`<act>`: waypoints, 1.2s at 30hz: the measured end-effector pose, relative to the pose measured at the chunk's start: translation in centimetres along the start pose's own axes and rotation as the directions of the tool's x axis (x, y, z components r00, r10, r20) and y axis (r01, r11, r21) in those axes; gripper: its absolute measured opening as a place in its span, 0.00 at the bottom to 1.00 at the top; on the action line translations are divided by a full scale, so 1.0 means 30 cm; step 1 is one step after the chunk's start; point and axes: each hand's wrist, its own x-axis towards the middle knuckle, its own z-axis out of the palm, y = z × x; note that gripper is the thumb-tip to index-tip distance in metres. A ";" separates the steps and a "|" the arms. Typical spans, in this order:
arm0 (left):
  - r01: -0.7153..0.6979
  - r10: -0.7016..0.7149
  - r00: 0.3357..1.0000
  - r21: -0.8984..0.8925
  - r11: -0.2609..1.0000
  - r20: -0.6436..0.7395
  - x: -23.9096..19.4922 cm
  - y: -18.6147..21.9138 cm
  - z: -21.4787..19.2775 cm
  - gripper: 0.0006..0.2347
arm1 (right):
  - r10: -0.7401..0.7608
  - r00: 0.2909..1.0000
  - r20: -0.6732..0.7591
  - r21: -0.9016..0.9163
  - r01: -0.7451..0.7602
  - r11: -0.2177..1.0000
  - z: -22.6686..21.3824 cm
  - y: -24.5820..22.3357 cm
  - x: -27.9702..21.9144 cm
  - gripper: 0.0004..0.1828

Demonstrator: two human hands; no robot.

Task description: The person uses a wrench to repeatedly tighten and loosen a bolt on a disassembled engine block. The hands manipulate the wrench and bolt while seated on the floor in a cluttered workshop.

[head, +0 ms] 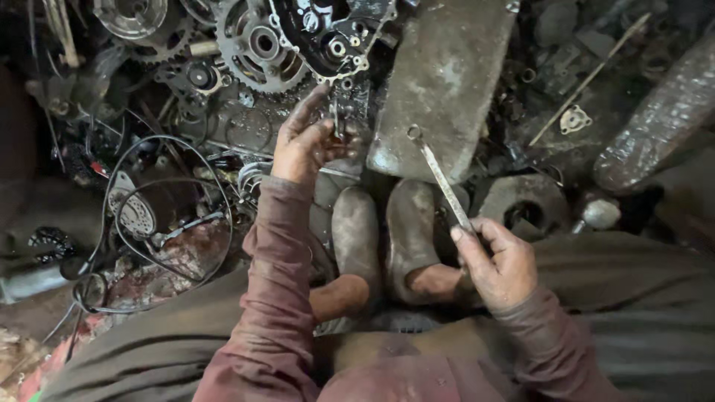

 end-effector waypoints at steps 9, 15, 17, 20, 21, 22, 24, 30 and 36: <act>-0.046 0.038 0.987 0.047 0.998 0.159 -0.054 -0.051 0.248 0.21 | -0.128 0.991 -0.041 0.169 0.134 0.977 -0.079 -0.002 -0.132 0.21; -0.040 0.016 0.968 0.090 0.995 0.249 -0.045 -0.169 0.358 0.21 | -0.189 0.968 -0.167 -0.065 0.181 0.981 -0.103 -0.002 -0.160 0.19; 0.021 -0.034 0.978 0.066 0.998 0.204 -0.049 -0.226 0.362 0.18 | -0.265 0.944 -0.198 -0.160 0.235 0.959 -0.098 -0.006 -0.161 0.19; -0.029 -0.001 0.987 0.182 0.983 0.163 -0.046 -0.296 0.342 0.16 | -0.330 0.922 -0.205 -0.195 0.292 0.936 -0.087 -0.008 -0.162 0.19; -0.029 0.008 0.986 0.127 0.992 0.169 -0.036 -0.316 0.339 0.15 | -0.340 0.919 -0.201 -0.187 0.305 0.934 -0.085 -0.002 -0.161 0.19; -0.030 0.018 0.985 0.071 0.997 0.172 -0.024 -0.332 0.342 0.14 | -0.282 0.939 -0.197 -0.148 0.256 0.955 -0.085 0.007 -0.161 0.19; -0.112 0.105 0.987 0.046 0.993 0.124 -0.016 -0.346 0.354 0.12 | -0.163 0.970 -0.180 -0.073 0.153 0.986 -0.082 0.032 -0.158 0.19; -0.382 0.454 0.882 0.750 0.540 0.123 -0.110 -0.311 0.415 0.08 | 0.057 0.984 -0.168 0.235 -0.016 0.972 -0.098 0.122 -0.090 0.21; -0.455 0.059 0.890 0.877 0.155 0.451 -0.169 -0.380 0.466 0.09 | 0.053 0.946 -0.320 0.642 0.176 0.746 -0.277 0.139 -0.107 0.16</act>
